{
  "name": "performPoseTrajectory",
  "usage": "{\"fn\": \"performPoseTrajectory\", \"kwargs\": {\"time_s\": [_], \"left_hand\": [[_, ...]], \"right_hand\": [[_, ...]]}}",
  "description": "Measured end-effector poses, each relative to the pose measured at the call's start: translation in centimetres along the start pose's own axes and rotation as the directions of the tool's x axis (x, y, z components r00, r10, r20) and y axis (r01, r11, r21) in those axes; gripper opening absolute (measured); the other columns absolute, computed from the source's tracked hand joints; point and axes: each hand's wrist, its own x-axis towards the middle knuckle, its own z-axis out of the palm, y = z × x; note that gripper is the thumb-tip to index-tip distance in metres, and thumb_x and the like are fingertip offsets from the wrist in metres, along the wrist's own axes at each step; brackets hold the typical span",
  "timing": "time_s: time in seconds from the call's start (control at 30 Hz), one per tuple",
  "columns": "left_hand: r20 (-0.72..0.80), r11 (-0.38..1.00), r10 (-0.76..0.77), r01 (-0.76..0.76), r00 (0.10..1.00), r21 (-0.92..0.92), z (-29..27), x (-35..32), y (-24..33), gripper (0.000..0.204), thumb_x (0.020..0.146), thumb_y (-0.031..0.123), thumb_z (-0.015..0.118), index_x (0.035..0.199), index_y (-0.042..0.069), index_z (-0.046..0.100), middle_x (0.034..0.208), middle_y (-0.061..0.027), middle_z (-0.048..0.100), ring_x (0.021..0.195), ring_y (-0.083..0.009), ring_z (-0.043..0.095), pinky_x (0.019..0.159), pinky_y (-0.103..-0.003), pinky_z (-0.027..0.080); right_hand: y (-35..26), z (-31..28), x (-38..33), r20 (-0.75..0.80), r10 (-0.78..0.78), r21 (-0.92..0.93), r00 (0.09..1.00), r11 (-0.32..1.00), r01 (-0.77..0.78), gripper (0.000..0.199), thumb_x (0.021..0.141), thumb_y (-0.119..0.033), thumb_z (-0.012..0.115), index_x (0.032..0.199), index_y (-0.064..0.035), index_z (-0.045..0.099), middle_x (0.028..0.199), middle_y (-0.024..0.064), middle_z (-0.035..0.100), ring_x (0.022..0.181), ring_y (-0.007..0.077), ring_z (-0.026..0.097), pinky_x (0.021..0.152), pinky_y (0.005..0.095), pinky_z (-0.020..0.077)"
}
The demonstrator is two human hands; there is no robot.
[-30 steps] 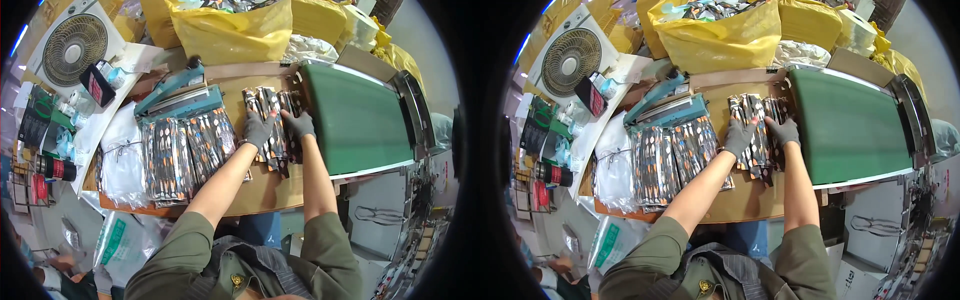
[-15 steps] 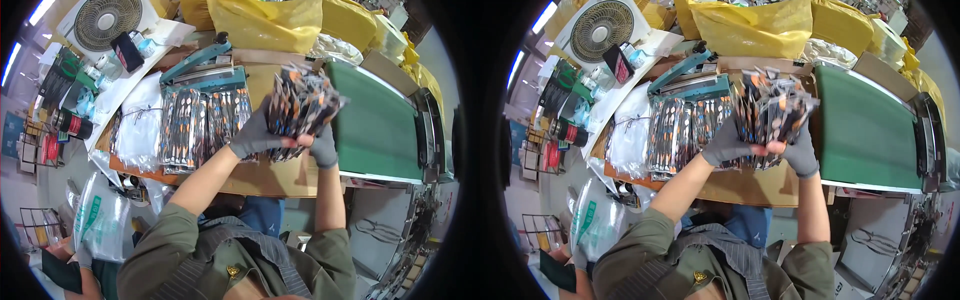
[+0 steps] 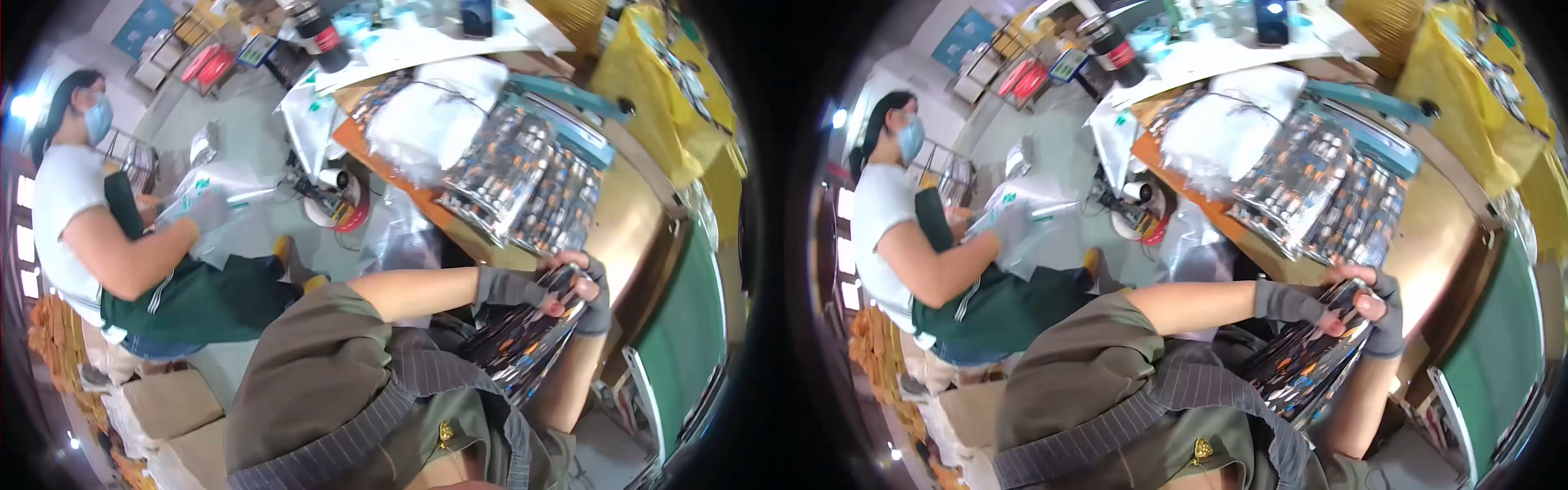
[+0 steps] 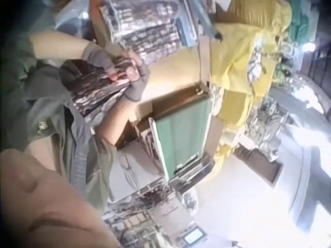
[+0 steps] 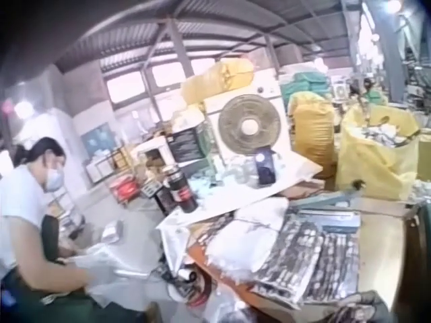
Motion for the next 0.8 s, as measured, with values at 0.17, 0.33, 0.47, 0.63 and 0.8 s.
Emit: {"fn": "performPoseTrajectory", "kwargs": {"time_s": [0.17, 0.33, 0.47, 0.63, 0.8], "left_hand": [[-0.248, 0.665, 0.177, 0.070, 0.952, 0.744, -16.0, -0.9, 6.3, 0.030, 0.079, 0.034, 0.066, 0.089, 0.006, 0.065, 0.090, -0.0077, 0.067, 0.091, -0.0170, 0.061, 0.079, -0.032, 0.047], [-0.312, -0.099, 0.563, 0.437, 0.765, 0.894, -33.7, -3.9, 13.8, 0.032, 0.082, 0.036, 0.058, 0.077, 0.004, 0.062, 0.074, -0.0109, 0.063, 0.077, -0.0329, 0.061, 0.071, -0.039, 0.047], [-0.334, 0.289, 0.627, 0.188, 0.704, 0.939, -27.2, 0.0, 15.6, 0.036, 0.090, 0.030, 0.048, 0.073, 0.001, 0.060, 0.067, -0.0127, 0.062, 0.059, -0.0266, 0.058, 0.058, -0.039, 0.043], [-0.279, 0.579, 0.713, -0.315, 0.643, 0.752, -10.7, -2.8, 8.2, 0.018, 0.089, 0.013, 0.055, 0.078, 0.001, 0.063, 0.066, 0.0002, 0.058, 0.059, -0.0080, 0.053, 0.059, -0.024, 0.043], [-0.612, 0.963, 0.269, -0.189, 0.744, 0.192, -6.7, -3.9, 4.3, 0.032, 0.090, 0.023, 0.053, 0.067, 0.002, 0.055, 0.059, -0.0002, 0.052, 0.054, -0.0084, 0.049, 0.052, -0.024, 0.040]], "right_hand": [[3.6, 3.2, 0.8, -0.027, -0.025, 0.267, 0.999, 0.963, 0.031, 0.021, 0.077, -0.023, 0.058, 0.075, -0.0067, 0.046, 0.069, 0.0054, 0.045, 0.073, 0.0216, 0.048, 0.070, 0.0334, 0.0431], [3.6, 7.4, 2.5, -0.065, 0.053, 0.320, 0.997, 0.947, -0.029, 0.019, 0.079, -0.023, 0.056, 0.076, -0.0065, 0.046, 0.071, 0.0045, 0.046, 0.072, 0.0176, 0.046, 0.078, 0.0320, 0.0399], [5.1, 4.5, 2.1, -0.130, 0.104, 0.258, 0.986, 0.964, -0.068, 0.030, 0.078, -0.023, 0.057, 0.094, 0.0025, 0.055, 0.075, 0.0069, 0.051, 0.079, 0.0214, 0.054, 0.080, 0.0344, 0.0462], [5.0, 6.8, 3.9, -0.113, 0.080, 0.102, 0.990, 0.992, -0.068, 0.043, 0.076, -0.022, 0.061, 0.109, 0.0044, 0.054, 0.079, 0.0099, 0.059, 0.077, 0.0206, 0.058, 0.075, 0.0331, 0.0483], [7.5, 1.8, 2.9, -0.233, 0.076, 0.050, 0.970, 0.997, -0.066, 0.030, 0.078, -0.024, 0.057, 0.096, 0.0002, 0.057, 0.078, 0.0099, 0.060, 0.076, 0.0221, 0.059, 0.070, 0.0350, 0.0505]]}}
